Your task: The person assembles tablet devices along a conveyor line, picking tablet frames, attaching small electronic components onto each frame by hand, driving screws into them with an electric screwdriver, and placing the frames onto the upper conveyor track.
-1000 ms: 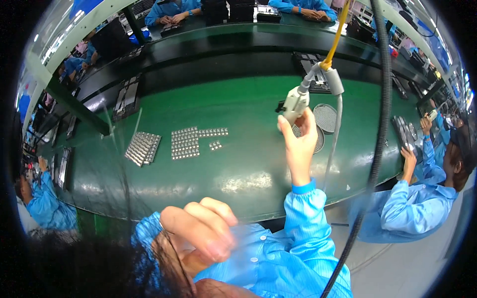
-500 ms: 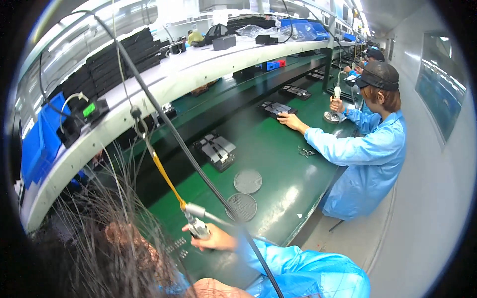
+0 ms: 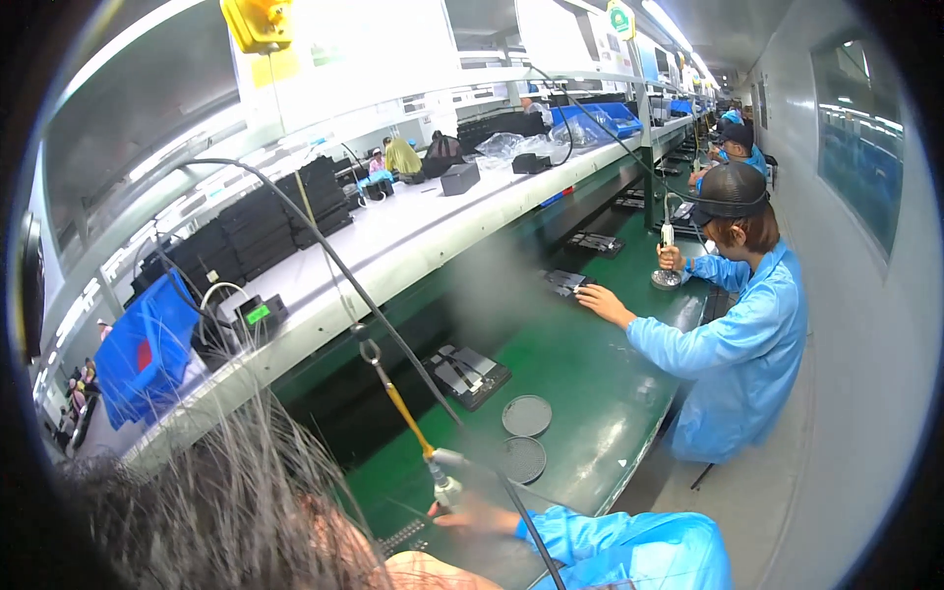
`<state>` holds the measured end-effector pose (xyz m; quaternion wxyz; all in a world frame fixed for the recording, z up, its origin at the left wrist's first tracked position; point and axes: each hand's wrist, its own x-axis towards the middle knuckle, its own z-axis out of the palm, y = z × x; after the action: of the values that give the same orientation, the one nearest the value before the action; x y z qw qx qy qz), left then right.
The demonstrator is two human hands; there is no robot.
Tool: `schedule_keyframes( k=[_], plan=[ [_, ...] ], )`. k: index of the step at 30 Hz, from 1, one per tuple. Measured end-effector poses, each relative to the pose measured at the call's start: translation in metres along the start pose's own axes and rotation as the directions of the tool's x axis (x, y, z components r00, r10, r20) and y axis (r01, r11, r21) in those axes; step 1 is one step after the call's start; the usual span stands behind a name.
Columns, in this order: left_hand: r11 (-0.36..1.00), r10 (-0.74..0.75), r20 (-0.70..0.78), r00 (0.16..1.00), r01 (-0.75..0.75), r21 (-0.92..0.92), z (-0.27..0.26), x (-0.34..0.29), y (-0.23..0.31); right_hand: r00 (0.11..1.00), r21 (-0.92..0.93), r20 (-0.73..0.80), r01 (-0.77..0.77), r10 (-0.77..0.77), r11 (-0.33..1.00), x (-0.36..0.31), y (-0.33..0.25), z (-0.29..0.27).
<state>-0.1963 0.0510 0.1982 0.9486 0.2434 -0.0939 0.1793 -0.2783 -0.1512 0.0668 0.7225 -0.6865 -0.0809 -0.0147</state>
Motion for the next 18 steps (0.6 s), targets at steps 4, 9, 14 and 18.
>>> schedule_keyframes(
  k=[4,9,14,18],
  plan=[
    [0.998,-0.023,0.006,1.0,0.023,-0.055,-0.004,-0.009,0.019,0.985,-0.05,-0.171,0.002,-0.011,0.999,-0.034,-0.026,0.006],
    [0.993,-0.102,-0.126,0.987,0.094,-0.064,0.0,-0.015,0.019,0.941,0.362,-0.245,-0.133,0.232,0.922,-0.066,0.004,-0.033],
    [1.0,-0.004,0.15,0.989,0.007,-0.02,-0.019,-0.006,0.006,0.857,0.061,-0.514,-0.022,0.05,0.998,-0.093,-0.065,-0.022],
    [0.937,-0.25,0.019,0.968,0.237,0.257,-0.011,-0.016,-0.05,0.855,0.045,-0.511,-0.071,0.084,0.996,-0.088,-0.07,-0.029]
  ],
)
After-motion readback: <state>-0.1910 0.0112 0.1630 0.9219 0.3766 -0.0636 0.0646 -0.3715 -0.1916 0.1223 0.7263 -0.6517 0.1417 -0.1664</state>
